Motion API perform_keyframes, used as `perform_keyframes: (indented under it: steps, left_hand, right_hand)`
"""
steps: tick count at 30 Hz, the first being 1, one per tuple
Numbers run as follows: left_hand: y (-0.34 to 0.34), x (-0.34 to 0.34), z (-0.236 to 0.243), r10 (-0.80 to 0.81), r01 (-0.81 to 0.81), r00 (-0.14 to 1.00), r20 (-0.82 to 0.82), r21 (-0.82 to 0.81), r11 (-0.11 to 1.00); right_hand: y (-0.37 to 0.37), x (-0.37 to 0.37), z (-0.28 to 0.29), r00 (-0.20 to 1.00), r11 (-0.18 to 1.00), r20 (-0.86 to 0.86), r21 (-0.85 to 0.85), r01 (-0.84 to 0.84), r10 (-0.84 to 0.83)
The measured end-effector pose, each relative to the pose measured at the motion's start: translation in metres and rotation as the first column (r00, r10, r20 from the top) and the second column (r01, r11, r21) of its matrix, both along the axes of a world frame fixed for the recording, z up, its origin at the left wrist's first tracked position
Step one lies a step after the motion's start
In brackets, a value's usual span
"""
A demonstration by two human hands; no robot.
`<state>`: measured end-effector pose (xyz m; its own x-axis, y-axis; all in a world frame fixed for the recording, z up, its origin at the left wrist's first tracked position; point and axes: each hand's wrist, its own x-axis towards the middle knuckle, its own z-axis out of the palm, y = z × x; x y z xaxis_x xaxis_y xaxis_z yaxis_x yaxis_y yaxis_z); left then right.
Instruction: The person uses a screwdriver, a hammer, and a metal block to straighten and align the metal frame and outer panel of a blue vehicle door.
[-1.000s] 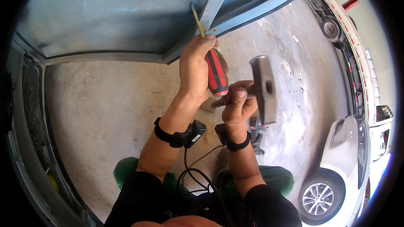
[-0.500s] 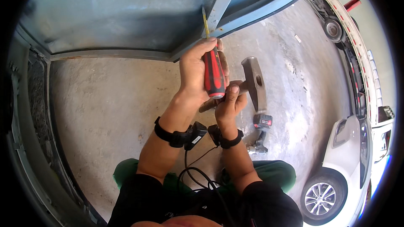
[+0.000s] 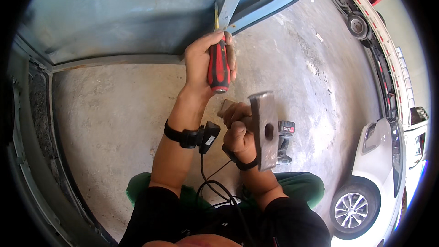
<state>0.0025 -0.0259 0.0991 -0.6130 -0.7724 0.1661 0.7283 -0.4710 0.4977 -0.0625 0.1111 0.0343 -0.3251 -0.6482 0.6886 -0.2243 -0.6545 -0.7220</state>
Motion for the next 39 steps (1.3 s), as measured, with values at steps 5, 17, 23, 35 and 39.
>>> perform_keyframes:
  steps: [5,17,23,35,39]
  left_hand:
    - [-0.020,-0.011,0.004,0.040,-0.040,0.999,-0.009,-0.005,0.999]
    - [-0.069,-0.025,-0.005,0.077,-0.076,0.997,0.013,-0.047,0.996]
    - [-0.082,-0.035,-0.008,0.098,-0.099,0.995,-0.026,-0.029,0.995]
    - [-0.083,-0.020,-0.014,0.131,-0.129,0.987,0.094,-0.023,0.991]
    - [-0.085,-0.020,-0.033,0.188,-0.193,0.954,0.233,-0.001,0.981]
  right_hand:
    - [0.011,-0.009,-0.004,0.958,0.976,-0.267,0.161,0.147,-0.100]
    - [-0.002,-0.033,0.004,0.873,0.877,-0.427,0.294,0.381,-0.236]
    - [-0.008,-0.048,-0.016,0.824,0.807,-0.516,0.369,0.461,-0.234]
    - [-0.030,-0.062,-0.164,0.920,0.570,-0.324,0.722,0.392,-0.221]
    - [-0.019,-0.052,-0.208,0.965,0.264,-0.156,0.941,0.210,-0.212]
